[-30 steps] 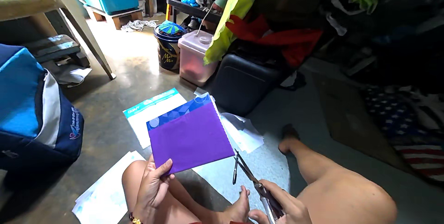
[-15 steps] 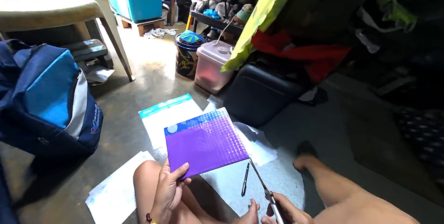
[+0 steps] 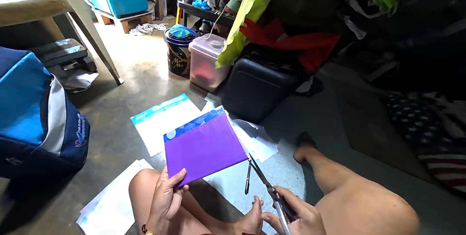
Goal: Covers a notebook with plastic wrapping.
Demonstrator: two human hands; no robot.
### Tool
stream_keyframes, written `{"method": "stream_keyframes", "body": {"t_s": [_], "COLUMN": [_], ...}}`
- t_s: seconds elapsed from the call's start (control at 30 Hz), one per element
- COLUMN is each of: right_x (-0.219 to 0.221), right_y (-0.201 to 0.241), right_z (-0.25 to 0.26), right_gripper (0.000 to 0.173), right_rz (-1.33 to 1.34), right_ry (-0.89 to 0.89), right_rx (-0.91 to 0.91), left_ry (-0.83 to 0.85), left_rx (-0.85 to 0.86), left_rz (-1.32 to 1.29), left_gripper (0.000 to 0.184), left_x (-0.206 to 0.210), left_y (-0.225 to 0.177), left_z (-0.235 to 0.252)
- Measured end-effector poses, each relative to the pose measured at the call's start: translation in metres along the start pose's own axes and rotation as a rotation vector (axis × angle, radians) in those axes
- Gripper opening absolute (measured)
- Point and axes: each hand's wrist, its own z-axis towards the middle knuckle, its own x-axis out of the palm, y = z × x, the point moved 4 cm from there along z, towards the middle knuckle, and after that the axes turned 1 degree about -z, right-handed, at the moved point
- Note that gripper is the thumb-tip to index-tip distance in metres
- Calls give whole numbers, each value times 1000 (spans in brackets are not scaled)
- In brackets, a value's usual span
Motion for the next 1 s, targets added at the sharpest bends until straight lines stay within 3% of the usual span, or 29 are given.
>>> {"method": "stream_keyframes", "body": {"t_s": [1.0], "right_x": [-1], "right_y": [7], "right_z": [3], "right_gripper": [62], "right_rz": [-71], "right_ry": [-91], "right_rx": [-73], "left_ry": [-4], "left_rx": [-83], "left_rz": [-50], "left_gripper": [25], "left_x": [-2], "left_y": [5], "left_z": [2]}}
